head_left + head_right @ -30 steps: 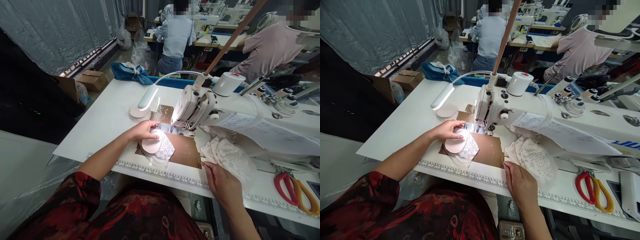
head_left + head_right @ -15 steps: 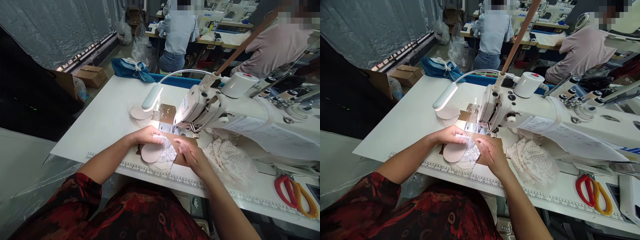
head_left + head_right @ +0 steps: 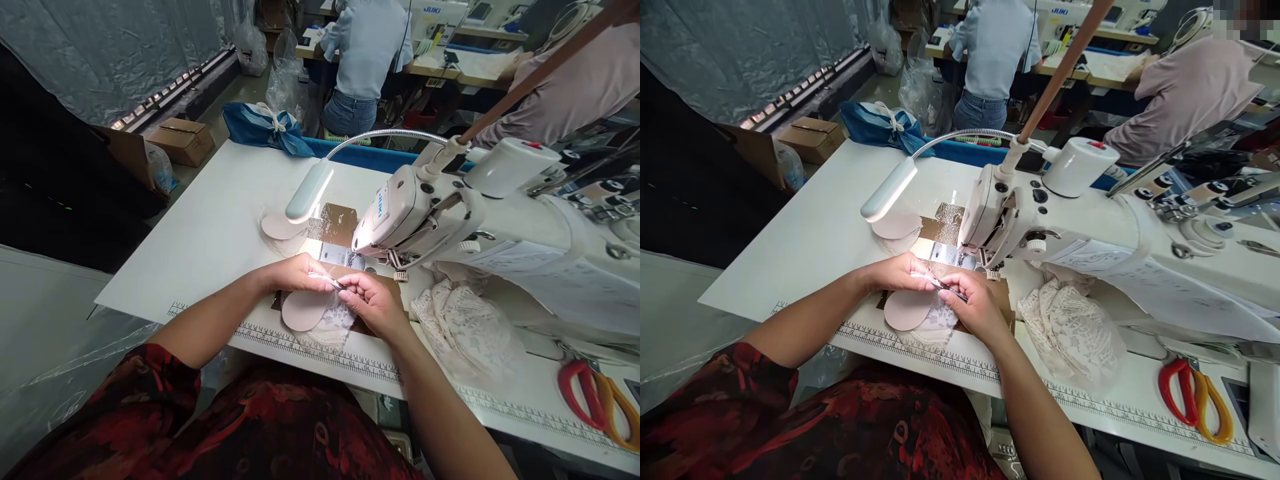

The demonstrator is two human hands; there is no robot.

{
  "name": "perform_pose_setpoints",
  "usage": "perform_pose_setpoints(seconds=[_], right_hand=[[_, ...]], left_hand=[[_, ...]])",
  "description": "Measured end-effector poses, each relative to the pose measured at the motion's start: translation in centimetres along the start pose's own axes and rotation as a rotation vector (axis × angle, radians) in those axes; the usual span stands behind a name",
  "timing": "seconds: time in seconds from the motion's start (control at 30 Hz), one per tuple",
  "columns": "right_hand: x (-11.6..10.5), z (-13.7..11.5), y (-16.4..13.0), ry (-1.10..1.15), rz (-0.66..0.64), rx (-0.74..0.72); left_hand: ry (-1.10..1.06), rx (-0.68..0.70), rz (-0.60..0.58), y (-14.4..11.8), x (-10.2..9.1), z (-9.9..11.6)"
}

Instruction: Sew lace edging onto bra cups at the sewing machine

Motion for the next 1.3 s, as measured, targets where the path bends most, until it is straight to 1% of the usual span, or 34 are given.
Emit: perform_pose_setpoints(seconds=[0.1, 0.2, 0.3, 0.43, 0.53, 0.63, 0.77, 0.87, 0.93, 1.03, 1.13, 1.23, 1.3], right_hand=[[0.3, -0.4, 0.1, -0.038, 0.011, -0.025], [0.2, -0.5, 0.2, -0.091, 0.038, -0.041], [-0.1, -0.2, 0.1, -0.086, 0.056, -0.038], [-0.3, 0.2, 0.1, -0.044, 0.003, -0.020], [0.0, -0.2, 0.2, -0.096, -0.044, -0.039], [0.5, -0.7, 0.4, -0.140, -0.046, -0.057], [0.7, -0.5, 0.6, -0.150, 0.008, -0.053], [0.2, 0.4, 0.3, -0.066, 0.107, 0.000], [-0.2, 1.1, 0.1, 0.016, 0.150, 0.042], [-0.1, 1.6, -0.1, 0.130, 0.108, 0.072], [0.3, 1.3, 0.1, 0.162, 0.073, 0.060], [0.6, 0.8, 0.3, 0.039, 0.012, 0.076], [0.4, 0.6, 0.3, -0.107, -0.003, 0.084]], left_hand=[[0.007, 0.006, -0.043, 0.0, 0.3, 0.2], [0.035, -0.014, -0.029, 0.0, 0.4, 0.4], [0.041, -0.026, -0.014, -0.1, 0.4, 0.5], [0.006, -0.038, -0.052, -0.1, 0.4, 0.1], [0.014, -0.048, -0.055, 0.1, 0.5, -0.2], [0.026, -0.056, -0.041, 0.2, 0.6, -0.3], [0.004, -0.065, -0.064, 0.0, 0.7, 0.0], [-0.018, -0.090, -0.048, -0.1, 0.6, 0.0], [-0.033, -0.109, -0.040, -0.1, 0.5, -0.2], [-0.031, -0.114, -0.039, 0.1, 0.6, -0.6], [-0.018, -0.057, -0.042, 0.5, 0.4, -0.7], [0.056, 0.026, -0.070, 0.4, -0.3, -0.6], [0.128, 0.038, -0.042, -0.1, -1.0, -0.4]])
Point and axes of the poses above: each hand's wrist, its own y-axis towards the middle knuckle, its own x-axis out of the palm, z = x × y, the point moved 2 cm from there along y, towards the middle knuckle, and after that the axes turned 11 degrees about -x, right-handed, at the moved point
